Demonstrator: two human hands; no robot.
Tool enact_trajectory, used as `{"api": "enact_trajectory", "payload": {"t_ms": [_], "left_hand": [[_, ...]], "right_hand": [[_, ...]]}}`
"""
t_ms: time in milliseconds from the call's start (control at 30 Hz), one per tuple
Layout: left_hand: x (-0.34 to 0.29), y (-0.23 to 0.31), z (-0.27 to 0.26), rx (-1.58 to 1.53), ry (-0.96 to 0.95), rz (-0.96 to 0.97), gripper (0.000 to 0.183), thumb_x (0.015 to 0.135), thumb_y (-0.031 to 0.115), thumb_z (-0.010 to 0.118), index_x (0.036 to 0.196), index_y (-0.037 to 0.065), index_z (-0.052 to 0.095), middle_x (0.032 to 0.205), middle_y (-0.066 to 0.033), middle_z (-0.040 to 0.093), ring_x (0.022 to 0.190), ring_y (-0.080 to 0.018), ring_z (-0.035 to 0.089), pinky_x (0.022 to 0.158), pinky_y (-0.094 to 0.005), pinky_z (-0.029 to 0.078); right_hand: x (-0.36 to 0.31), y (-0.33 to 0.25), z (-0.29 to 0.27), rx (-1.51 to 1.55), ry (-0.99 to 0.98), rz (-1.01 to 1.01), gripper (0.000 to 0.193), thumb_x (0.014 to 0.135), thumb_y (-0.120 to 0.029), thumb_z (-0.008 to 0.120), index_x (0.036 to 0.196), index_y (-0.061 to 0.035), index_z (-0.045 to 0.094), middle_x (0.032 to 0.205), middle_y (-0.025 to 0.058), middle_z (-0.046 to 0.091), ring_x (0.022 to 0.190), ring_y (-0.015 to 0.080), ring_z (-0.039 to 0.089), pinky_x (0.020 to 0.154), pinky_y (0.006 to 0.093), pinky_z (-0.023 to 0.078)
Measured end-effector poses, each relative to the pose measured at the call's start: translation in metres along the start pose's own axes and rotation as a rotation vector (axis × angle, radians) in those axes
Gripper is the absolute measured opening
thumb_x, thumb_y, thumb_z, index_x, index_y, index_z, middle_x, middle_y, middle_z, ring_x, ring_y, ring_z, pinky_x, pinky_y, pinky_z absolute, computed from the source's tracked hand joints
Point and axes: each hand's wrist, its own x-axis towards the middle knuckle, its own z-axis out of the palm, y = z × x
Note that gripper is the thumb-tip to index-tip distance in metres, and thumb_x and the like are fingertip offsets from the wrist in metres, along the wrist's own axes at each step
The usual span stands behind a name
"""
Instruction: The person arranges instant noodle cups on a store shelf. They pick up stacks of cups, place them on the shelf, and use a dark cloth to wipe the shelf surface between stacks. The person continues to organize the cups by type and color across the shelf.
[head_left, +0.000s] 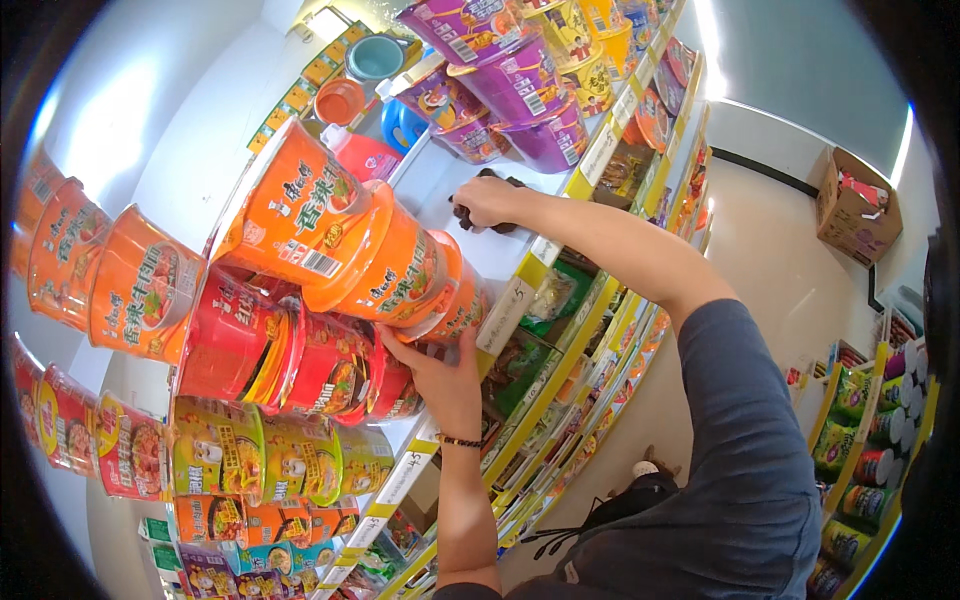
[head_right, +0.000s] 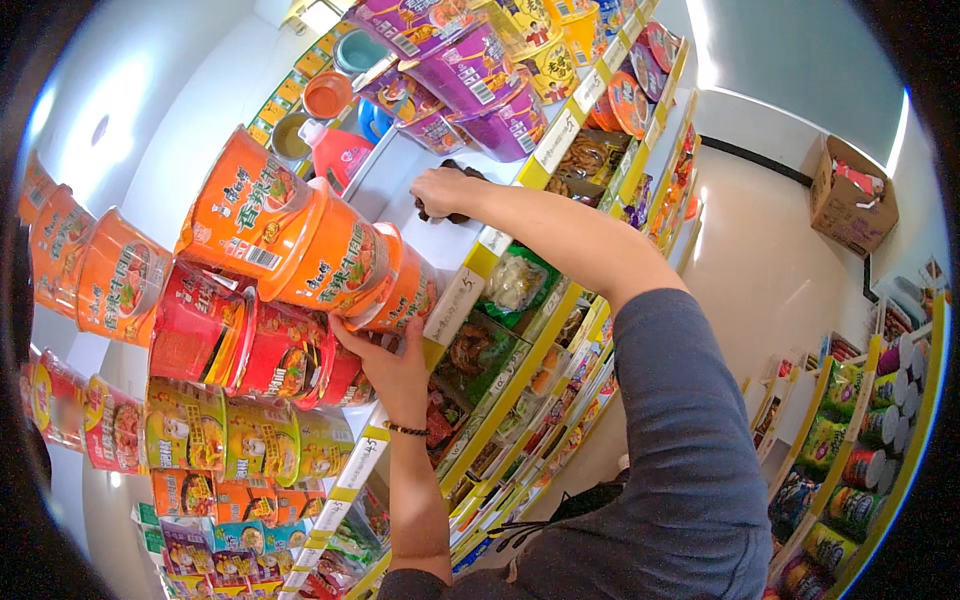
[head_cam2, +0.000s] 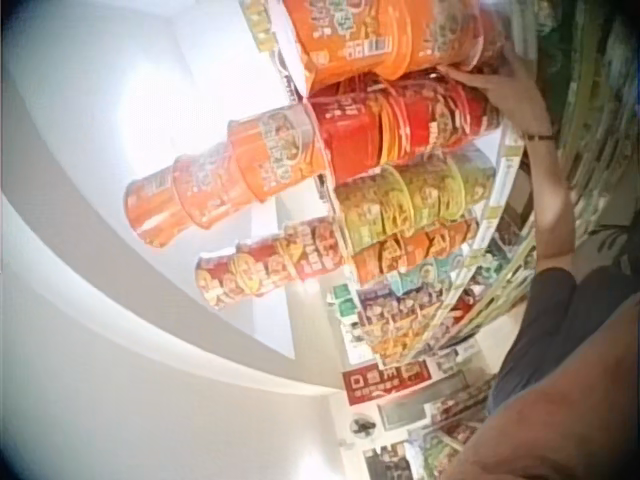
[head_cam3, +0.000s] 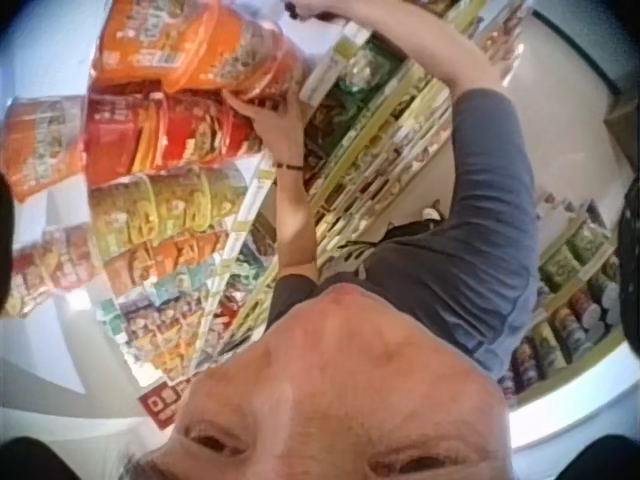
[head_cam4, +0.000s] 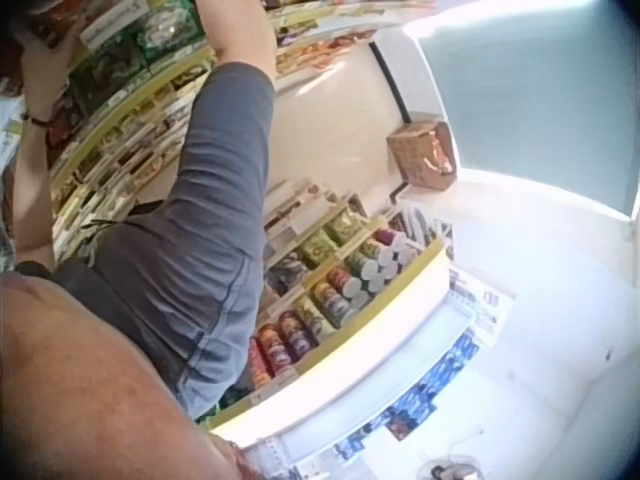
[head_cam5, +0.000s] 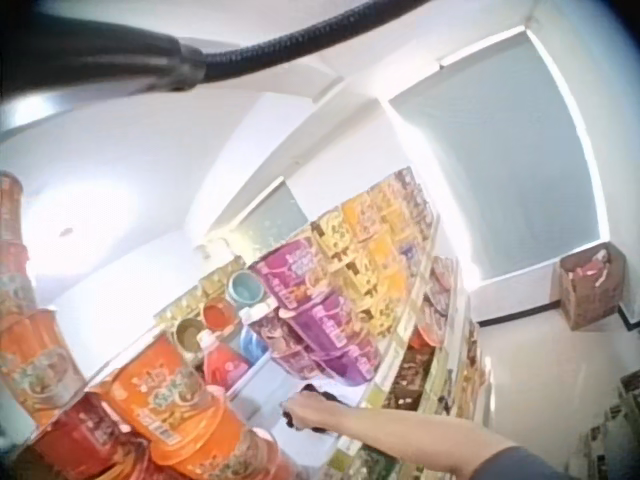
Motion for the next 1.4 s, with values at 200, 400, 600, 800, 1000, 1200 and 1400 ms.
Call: {"api": "enact_trajectory", "payload": {"t_ms": [200,400,600,800,1000,1200,1400], "left_hand": [[0.003,0.003,0.0,-0.038,-0.021,-0.054,0.097,0.076,0.012,0.073,0.142,0.004,0.003,0.123,-0.0265,0.046,0.105,-0.0344,0.055,0.087,-0.0394,0.046],[0.006,-0.003,0.002,-0.058,-0.016,-0.032,0.098,0.075,0.012,0.074,0.141,0.002,0.003,0.132,-0.0279,0.038,0.112,-0.0369,0.051,0.091,-0.0404,0.045],[0.005,-0.007,0.0,-0.023,-0.007,-0.052,0.099,0.074,0.015,0.075,0.141,0.003,0.002,0.131,-0.0283,0.039,0.11,-0.0372,0.053,0.09,-0.0406,0.046],[0.004,-0.007,0.001,-0.045,-0.036,-0.101,0.1,0.074,0.018,0.074,0.141,0.003,0.002,0.128,-0.0291,0.042,0.109,-0.0386,0.054,0.088,-0.0422,0.047],[0.004,-0.002,0.0,0.01,-0.011,-0.072,0.099,0.075,0.02,0.073,0.142,0.006,0.001,0.126,-0.0283,0.044,0.104,-0.039,0.056,0.086,-0.0434,0.048],[0.004,-0.001,-0.001,-0.054,-0.041,-0.108,0.097,0.077,0.016,0.072,0.143,0.009,0.001,0.126,-0.0261,0.045,0.104,-0.0345,0.056,0.085,-0.0413,0.048],[0.003,-0.004,-0.005,-0.05,-0.037,-0.09,0.097,0.077,0.018,0.073,0.143,0.01,0.002,0.132,-0.0265,0.039,0.106,-0.0369,0.055,0.086,-0.0421,0.047]], "right_hand": [[0.066,-0.02,0.008,-0.143,0.142,0.266,0.027,0.075,-0.01,0.06,0.1,-0.0029,0.065,0.11,0.0191,0.059,0.104,0.036,0.056,0.082,0.0439,0.047],[0.107,-0.004,0.034,-0.291,-0.158,0.564,0.06,0.076,-0.034,0.059,0.123,0.0024,0.051,0.132,0.0246,0.044,0.122,0.0402,0.041,0.103,0.0454,0.028],[0.124,0.0,0.02,-0.217,-0.365,0.527,0.058,0.076,-0.035,0.058,0.123,-0.0012,0.053,0.131,0.0184,0.047,0.124,0.0343,0.042,0.103,0.0407,0.031],[0.112,0.025,0.023,-0.208,-0.287,0.315,0.04,0.078,-0.028,0.055,0.111,-0.0065,0.062,0.109,0.0169,0.062,0.101,0.0304,0.06,0.085,0.0403,0.048],[0.073,0.005,0.012,-0.09,-0.271,0.012,0.035,0.074,-0.028,0.055,0.102,-0.0086,0.064,0.102,0.0167,0.064,0.095,0.0337,0.06,0.08,0.0432,0.048],[0.021,-0.021,0.001,0.0,-0.227,-0.06,0.032,0.065,-0.026,0.061,0.094,-0.0134,0.068,0.093,0.012,0.067,0.089,0.0304,0.062,0.077,0.0392,0.049],[-0.023,-0.064,-0.04,-0.284,-0.392,0.09,0.039,0.071,-0.036,0.066,0.089,-0.001,0.064,0.085,0.0193,0.066,0.083,0.0336,0.064,0.072,0.0398,0.051]]}}
